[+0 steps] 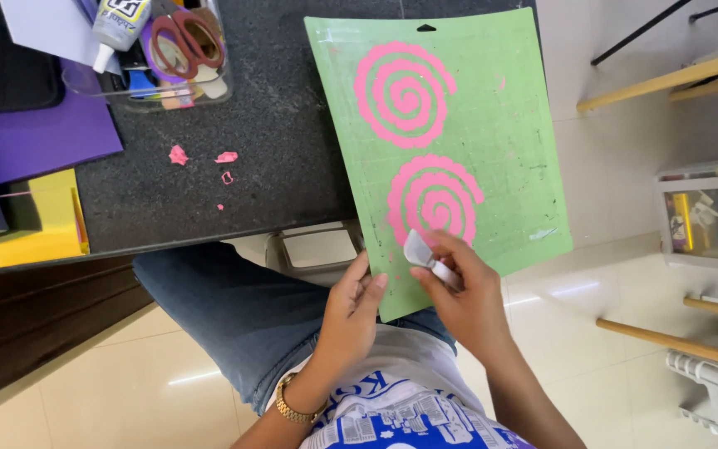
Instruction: Using a scraper tool to carefully remove spiral-shaped paper cutouts from an adhesive cutting mat.
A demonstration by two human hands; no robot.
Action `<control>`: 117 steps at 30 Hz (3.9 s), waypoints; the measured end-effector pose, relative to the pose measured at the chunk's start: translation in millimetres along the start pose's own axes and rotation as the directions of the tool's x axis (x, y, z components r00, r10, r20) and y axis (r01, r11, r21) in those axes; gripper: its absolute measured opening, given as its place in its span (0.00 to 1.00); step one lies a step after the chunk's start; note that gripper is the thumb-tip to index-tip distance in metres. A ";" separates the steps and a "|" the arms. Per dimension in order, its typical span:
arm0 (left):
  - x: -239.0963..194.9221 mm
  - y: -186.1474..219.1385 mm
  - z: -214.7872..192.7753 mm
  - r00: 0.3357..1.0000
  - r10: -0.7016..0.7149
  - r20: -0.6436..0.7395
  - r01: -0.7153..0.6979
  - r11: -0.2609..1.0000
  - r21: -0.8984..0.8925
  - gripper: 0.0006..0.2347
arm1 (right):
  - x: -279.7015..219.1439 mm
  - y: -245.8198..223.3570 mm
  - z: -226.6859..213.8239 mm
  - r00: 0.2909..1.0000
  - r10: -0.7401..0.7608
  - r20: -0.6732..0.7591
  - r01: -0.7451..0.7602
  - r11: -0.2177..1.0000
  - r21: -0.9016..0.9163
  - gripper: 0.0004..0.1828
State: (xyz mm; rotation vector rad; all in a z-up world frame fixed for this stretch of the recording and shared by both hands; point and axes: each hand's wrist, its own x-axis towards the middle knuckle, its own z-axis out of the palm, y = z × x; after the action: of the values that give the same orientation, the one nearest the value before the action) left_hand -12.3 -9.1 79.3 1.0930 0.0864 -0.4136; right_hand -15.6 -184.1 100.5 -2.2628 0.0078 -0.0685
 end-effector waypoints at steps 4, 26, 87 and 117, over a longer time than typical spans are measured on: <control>7.8 -10.9 -3.3 0.997 0.026 -0.076 -0.029 0.999 -0.040 0.20 | 7.1 -16.7 -14.2 0.998 0.048 0.038 -0.048 0.999 0.001 0.19; -16.3 -1.3 8.5 0.999 -0.025 -0.027 0.036 0.851 0.524 0.05 | 20.7 -14.2 0.4 0.925 -0.155 0.346 0.255 0.930 -0.265 0.03; 2.9 -31.7 -0.5 0.988 0.073 -0.137 -0.049 0.985 0.166 0.33 | -8.9 -5.2 -10.9 0.963 -0.037 0.268 0.083 0.983 -0.163 0.23; 72.4 -36.7 -25.5 0.975 0.162 -0.153 -0.109 0.946 0.305 0.25 | 21.2 53.6 22.6 0.995 0.096 0.039 -0.097 0.995 0.026 0.27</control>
State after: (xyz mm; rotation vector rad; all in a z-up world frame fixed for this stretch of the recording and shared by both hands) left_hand 44.2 -21.6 16.9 1.4215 0.1067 -0.2071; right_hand 7.6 -201.6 45.9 -2.2322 0.0959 0.0255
